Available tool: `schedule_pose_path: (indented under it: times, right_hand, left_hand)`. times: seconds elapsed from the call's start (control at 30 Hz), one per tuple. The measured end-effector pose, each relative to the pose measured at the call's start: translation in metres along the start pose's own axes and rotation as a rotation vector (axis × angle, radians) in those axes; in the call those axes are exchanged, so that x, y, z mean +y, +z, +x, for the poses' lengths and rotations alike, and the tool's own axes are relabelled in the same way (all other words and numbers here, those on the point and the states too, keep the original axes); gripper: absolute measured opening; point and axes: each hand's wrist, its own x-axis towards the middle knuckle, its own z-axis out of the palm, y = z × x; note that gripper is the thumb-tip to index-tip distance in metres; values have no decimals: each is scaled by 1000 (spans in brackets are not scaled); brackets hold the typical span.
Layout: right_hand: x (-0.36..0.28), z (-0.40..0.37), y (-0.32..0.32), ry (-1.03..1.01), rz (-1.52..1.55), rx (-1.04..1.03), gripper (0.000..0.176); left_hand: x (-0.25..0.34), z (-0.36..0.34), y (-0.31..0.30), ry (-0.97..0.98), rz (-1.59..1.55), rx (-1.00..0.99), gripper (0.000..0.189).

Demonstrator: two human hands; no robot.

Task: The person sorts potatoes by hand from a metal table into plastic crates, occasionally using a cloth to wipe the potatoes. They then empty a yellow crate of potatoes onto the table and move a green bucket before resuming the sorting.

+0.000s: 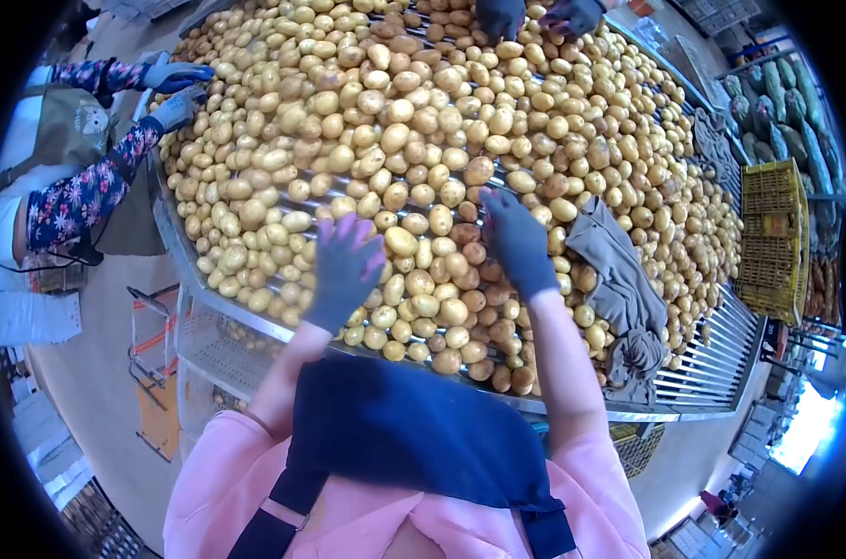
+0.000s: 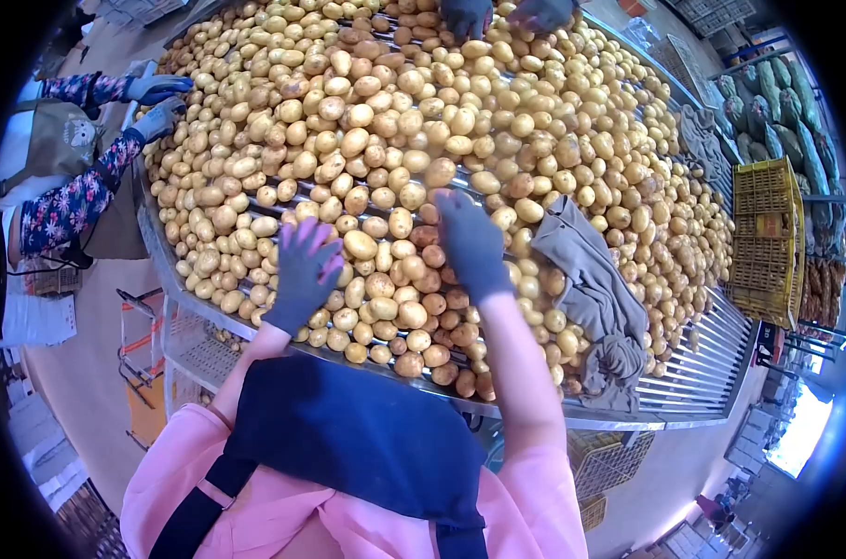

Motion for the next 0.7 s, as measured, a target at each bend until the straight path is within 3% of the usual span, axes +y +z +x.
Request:
schedule_pose_path:
  times: [0.1,0.23,0.3,0.37,0.43,0.47,0.57,0.7]
  right_hand:
    - [24,26,35,-78,-65,-35,10]
    - [24,44,27,-67,-154,-143,15]
    - [23,41,7,161,315,-204,25]
    - [15,31,1,92,359,-125,35]
    - [-1,18,-1,-41,64,-425,39]
    - [-7,6,6,-142,44,-229,34]
    - [-11,14,20,-127,-85,-238,27]
    - [-11,14,21,-97,39,-238,17]
  left_hand:
    - [13,-8,7,14,-37,39,30]
    - [6,-8,0,10,-94,50,31]
    - [7,-9,-10,-78,-149,65,28]
    - [14,-11,-24,-91,-192,131,26]
    - [16,-16,-31,-129,-295,171,24]
    - [19,-17,-31,-130,-378,207,24]
    - [30,-14,-23,-72,-274,114,25]
    - [45,-8,-14,-57,-372,39,27]
